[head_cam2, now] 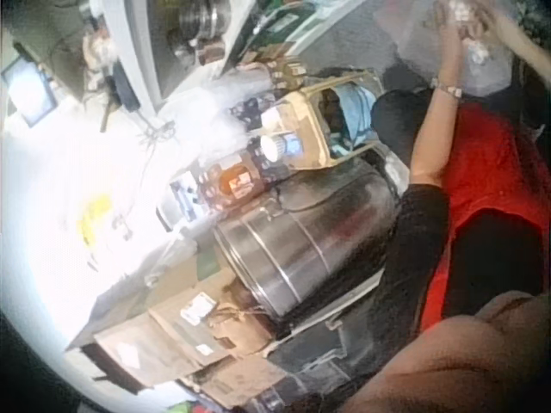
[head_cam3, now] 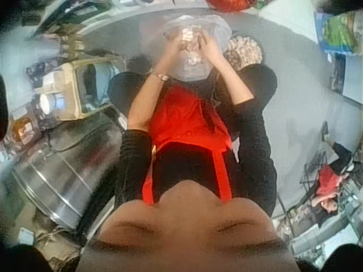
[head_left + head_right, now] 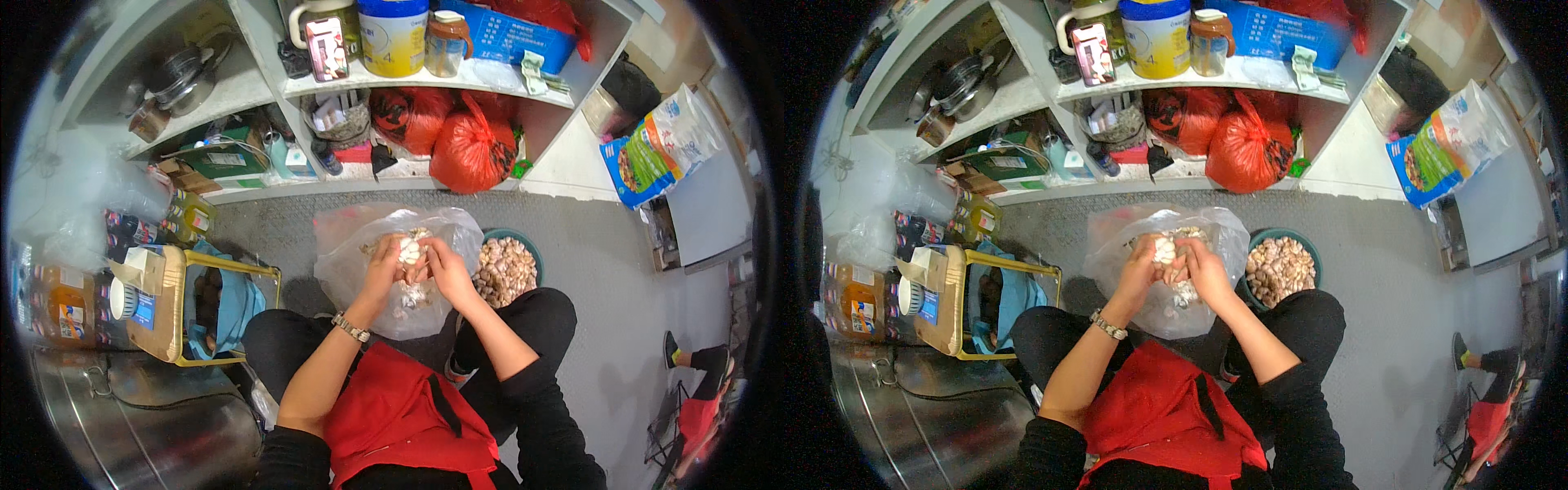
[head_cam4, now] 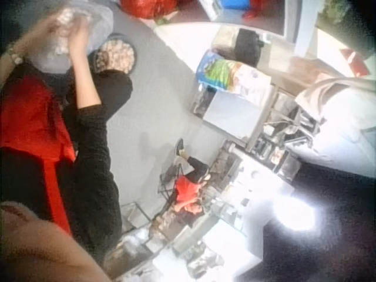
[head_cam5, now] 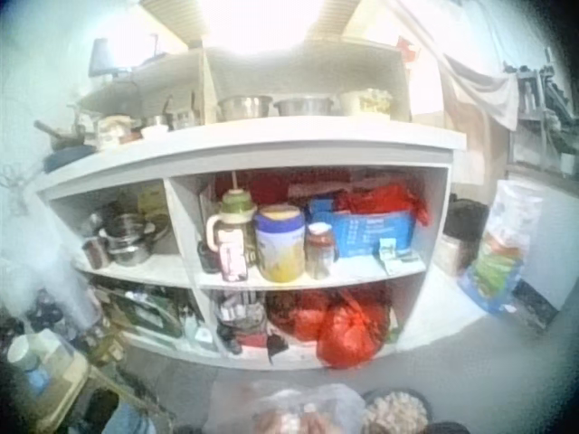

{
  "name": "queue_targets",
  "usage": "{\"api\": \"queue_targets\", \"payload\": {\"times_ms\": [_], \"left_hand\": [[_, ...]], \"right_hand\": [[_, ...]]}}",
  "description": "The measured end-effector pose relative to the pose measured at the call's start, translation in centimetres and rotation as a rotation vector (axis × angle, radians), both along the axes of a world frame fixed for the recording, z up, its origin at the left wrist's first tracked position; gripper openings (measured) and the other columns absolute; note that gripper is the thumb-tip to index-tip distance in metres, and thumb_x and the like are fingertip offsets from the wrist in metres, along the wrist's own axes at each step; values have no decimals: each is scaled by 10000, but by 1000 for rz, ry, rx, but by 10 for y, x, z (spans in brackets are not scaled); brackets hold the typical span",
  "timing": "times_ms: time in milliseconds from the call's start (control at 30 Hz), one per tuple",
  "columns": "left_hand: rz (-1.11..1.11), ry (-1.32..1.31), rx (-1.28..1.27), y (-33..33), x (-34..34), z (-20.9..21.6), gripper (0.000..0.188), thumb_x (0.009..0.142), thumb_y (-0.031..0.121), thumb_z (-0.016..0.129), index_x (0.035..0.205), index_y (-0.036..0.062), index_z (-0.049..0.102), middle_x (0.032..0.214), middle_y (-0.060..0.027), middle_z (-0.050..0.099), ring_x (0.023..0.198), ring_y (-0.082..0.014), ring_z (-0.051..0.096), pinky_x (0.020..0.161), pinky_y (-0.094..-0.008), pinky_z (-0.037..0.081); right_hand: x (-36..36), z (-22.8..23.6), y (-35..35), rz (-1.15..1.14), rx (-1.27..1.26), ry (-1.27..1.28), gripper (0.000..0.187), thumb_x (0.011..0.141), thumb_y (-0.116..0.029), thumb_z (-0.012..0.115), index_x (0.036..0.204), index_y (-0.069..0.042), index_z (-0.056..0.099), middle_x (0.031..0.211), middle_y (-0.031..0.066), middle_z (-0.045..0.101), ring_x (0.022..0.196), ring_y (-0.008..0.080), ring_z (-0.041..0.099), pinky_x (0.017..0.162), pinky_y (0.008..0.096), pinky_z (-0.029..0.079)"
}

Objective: The person sits on the floor and peels garlic cloves by hand, separating the skins and placing the peeled cloves into a nearby bowl. The task continues repeatedly with the same method.

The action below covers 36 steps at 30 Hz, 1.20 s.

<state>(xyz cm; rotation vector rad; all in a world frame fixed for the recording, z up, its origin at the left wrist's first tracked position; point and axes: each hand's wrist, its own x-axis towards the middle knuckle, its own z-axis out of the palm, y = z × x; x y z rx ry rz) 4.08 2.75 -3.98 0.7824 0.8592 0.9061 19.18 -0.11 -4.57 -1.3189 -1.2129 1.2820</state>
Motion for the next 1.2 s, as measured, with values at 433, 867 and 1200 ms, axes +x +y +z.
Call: {"api": "queue_targets", "payload": {"times_ms": [433,867,1200], "left_hand": [[4,199,356,-5,4,3,306,994,309,348,1147,71,464,940,-42,524,643,-83,487,566,-219,441],[24,678,710,-7,-1,19,278,937,251,451,1118,39,452,1011,-189,583,824,-353,600,704,-420,459],[-4,587,656,-9,1,17,288,926,214,474,1139,22,444,1024,-180,573,829,-332,593,732,-382,459]], "right_hand": [[-7,25,-4,-11,45,-188,336,975,-340,386,1136,-54,459,942,186,602,890,339,601,763,381,456],[-1,35,2,-59,507,-359,152,854,-71,568,999,-30,551,913,133,553,851,290,570,699,337,461],[3,32,4,-161,457,-356,95,864,-74,551,936,-16,527,886,143,548,828,317,567,698,348,461]]}}
